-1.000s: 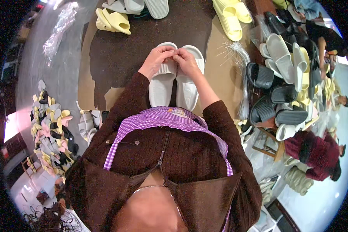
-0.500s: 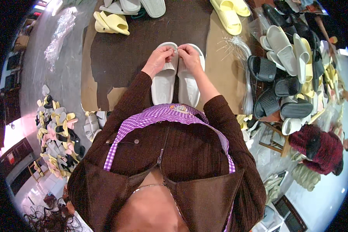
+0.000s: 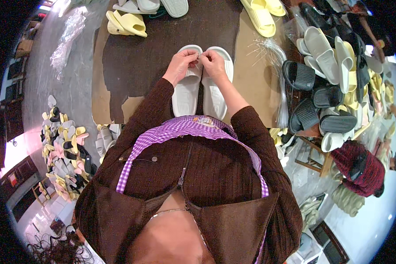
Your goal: The person connects pairs of slippers together by threading plastic fasteners through them and securing them by hand.
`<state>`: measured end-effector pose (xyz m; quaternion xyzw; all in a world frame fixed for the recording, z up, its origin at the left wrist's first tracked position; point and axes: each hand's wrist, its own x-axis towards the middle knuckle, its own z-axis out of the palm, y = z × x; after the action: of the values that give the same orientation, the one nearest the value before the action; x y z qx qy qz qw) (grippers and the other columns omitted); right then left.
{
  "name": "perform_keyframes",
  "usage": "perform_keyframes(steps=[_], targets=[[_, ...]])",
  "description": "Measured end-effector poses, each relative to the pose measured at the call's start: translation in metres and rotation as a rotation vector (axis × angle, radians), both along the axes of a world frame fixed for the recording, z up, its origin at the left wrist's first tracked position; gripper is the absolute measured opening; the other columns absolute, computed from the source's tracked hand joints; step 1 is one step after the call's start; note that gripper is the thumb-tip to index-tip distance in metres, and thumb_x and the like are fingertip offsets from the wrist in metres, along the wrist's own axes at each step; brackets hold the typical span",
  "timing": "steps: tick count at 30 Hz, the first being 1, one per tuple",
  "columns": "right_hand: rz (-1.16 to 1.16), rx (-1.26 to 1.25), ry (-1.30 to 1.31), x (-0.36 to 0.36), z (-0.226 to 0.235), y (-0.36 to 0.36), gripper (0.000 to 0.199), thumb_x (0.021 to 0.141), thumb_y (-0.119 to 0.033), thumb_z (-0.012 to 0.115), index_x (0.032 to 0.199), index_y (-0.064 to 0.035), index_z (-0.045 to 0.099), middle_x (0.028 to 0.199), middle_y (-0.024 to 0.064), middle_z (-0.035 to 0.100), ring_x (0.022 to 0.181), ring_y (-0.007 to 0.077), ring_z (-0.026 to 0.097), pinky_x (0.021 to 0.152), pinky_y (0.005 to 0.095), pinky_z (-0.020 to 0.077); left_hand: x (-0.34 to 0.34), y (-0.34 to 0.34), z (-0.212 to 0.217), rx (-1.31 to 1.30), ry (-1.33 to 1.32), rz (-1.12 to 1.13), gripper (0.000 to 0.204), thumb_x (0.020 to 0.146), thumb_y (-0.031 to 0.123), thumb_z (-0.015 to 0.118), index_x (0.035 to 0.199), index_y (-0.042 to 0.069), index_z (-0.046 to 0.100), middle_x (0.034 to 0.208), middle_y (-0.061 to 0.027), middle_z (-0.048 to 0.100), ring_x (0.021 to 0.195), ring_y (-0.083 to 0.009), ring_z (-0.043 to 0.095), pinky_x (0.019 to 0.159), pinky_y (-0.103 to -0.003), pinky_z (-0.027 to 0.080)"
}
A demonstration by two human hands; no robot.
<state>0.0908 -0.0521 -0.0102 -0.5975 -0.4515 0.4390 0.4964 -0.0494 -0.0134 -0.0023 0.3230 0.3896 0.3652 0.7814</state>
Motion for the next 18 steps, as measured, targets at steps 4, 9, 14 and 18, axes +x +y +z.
perform_keyframes(steps=[4,9,14,18], targets=[[-0.023,0.010,-0.074,-0.0007,-0.0011,0.0005,0.012,0.079,-0.014,0.061,0.079,-0.0019,0.060,0.070,0.0014,0.058,0.064,0.0071,0.052,0.059,0.0229,0.0434,0.0017,-0.0013,-0.0012,0.000,0.021,0.036,0.009,0.080,0.008,0.062,0.088,0.005,0.061,0.079,-0.0010,0.060,0.067,-0.0092,0.055,0.058,-0.021,0.042],[-0.053,-0.029,-0.118,-0.0007,-0.0036,0.0030,0.014,0.078,-0.015,0.061,0.078,-0.0011,0.060,0.070,0.0052,0.061,0.064,0.0099,0.054,0.061,0.0251,0.0459,0.0025,-0.0033,-0.0003,0.019,0.035,0.066,0.009,0.080,0.008,0.062,0.088,0.005,0.061,0.079,-0.0012,0.060,0.068,-0.0101,0.057,0.057,-0.022,0.043],[-0.046,0.030,-0.136,-0.0016,-0.0029,0.0016,0.011,0.081,-0.012,0.061,0.077,-0.0020,0.058,0.069,-0.0025,0.054,0.062,0.0059,0.048,0.056,0.0218,0.0410,0.0043,-0.0058,0.0017,0.038,0.066,0.087,0.009,0.080,0.007,0.062,0.088,0.004,0.061,0.080,-0.0017,0.060,0.069,-0.0107,0.058,0.057,-0.022,0.042],[-0.046,0.072,-0.128,-0.0026,0.0023,-0.0020,0.011,0.079,-0.011,0.061,0.077,-0.0016,0.058,0.067,-0.0021,0.055,0.061,0.0059,0.048,0.055,0.0222,0.0413,0.0046,-0.0069,0.0007,0.044,0.066,0.112,0.010,0.080,0.008,0.063,0.089,0.004,0.061,0.081,-0.0026,0.061,0.070,-0.0107,0.058,0.059,-0.023,0.043]])
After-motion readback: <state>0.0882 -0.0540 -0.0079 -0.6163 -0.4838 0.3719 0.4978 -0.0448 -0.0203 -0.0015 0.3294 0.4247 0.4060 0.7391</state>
